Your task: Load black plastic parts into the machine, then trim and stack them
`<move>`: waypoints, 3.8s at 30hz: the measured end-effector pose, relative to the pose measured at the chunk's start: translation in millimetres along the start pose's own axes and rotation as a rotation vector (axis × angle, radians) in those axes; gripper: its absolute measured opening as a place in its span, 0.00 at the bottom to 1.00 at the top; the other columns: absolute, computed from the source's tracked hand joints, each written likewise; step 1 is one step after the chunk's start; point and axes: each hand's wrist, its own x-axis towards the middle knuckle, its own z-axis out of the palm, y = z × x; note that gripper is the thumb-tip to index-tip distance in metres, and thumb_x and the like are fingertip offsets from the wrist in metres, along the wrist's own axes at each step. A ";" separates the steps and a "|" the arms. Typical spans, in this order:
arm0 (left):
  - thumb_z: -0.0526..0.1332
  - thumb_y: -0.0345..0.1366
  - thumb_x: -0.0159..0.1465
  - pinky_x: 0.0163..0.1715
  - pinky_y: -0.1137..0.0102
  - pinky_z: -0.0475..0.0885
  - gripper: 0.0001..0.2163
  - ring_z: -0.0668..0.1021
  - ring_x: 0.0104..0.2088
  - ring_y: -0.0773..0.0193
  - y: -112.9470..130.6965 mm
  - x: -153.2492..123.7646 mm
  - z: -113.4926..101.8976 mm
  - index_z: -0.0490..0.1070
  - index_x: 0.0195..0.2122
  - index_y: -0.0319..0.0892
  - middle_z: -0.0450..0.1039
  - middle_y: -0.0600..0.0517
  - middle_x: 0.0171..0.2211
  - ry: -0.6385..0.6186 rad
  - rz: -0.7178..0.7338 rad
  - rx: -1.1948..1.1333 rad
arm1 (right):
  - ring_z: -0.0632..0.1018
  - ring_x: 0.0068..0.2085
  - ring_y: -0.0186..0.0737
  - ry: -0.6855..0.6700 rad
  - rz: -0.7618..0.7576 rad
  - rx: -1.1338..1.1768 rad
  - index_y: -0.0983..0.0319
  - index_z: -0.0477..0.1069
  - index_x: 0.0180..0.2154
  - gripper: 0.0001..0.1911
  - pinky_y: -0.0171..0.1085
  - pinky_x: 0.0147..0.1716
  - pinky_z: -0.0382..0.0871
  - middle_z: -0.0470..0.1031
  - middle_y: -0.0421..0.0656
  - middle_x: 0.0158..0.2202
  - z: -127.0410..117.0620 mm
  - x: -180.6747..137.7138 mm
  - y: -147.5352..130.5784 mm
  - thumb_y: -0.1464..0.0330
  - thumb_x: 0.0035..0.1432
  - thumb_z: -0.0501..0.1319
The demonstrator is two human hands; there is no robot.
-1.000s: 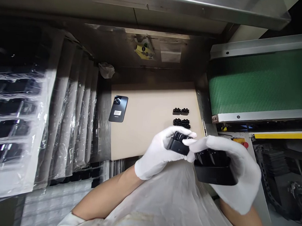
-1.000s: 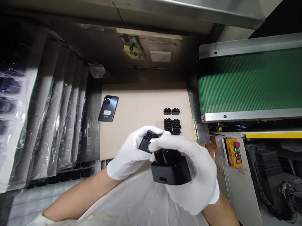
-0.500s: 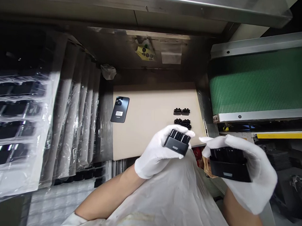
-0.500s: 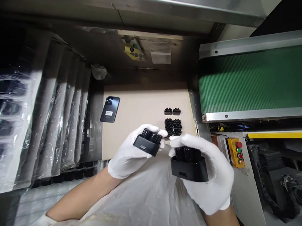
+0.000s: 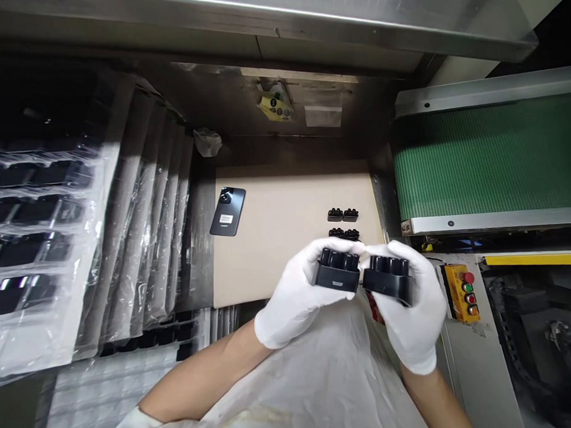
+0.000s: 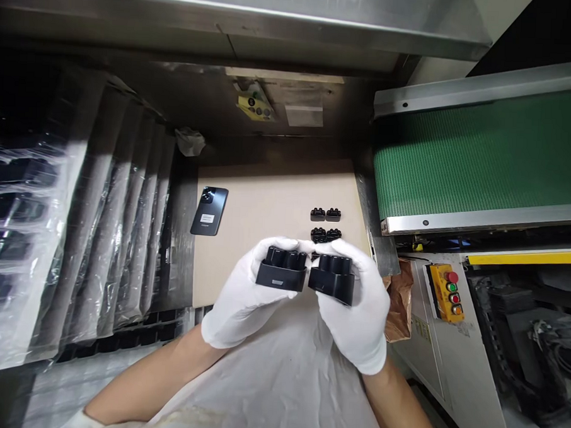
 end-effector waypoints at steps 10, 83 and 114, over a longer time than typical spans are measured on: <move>0.80 0.31 0.49 0.55 0.62 0.75 0.24 0.79 0.52 0.57 -14.6 2.3 -9.7 0.79 0.47 0.49 0.79 0.51 0.50 -0.025 0.058 0.036 | 0.84 0.51 0.41 -0.023 0.046 0.169 0.50 0.75 0.56 0.26 0.42 0.54 0.81 0.83 0.38 0.50 3.7 -5.5 3.9 0.77 0.59 0.69; 0.81 0.39 0.48 0.55 0.60 0.75 0.27 0.81 0.51 0.52 -9.3 -4.3 -20.1 0.75 0.47 0.44 0.80 0.45 0.50 0.031 0.186 0.225 | 0.83 0.49 0.45 -0.071 0.167 0.354 0.55 0.71 0.58 0.33 0.46 0.52 0.80 0.82 0.45 0.48 17.0 -15.0 24.2 0.70 0.50 0.76; 0.81 0.35 0.49 0.56 0.63 0.76 0.25 0.81 0.51 0.57 -10.4 -1.3 -24.4 0.78 0.47 0.48 0.81 0.49 0.48 0.029 0.198 0.244 | 0.83 0.49 0.45 -0.034 0.068 0.306 0.55 0.71 0.59 0.32 0.45 0.52 0.81 0.83 0.44 0.47 17.9 -12.5 21.7 0.72 0.53 0.74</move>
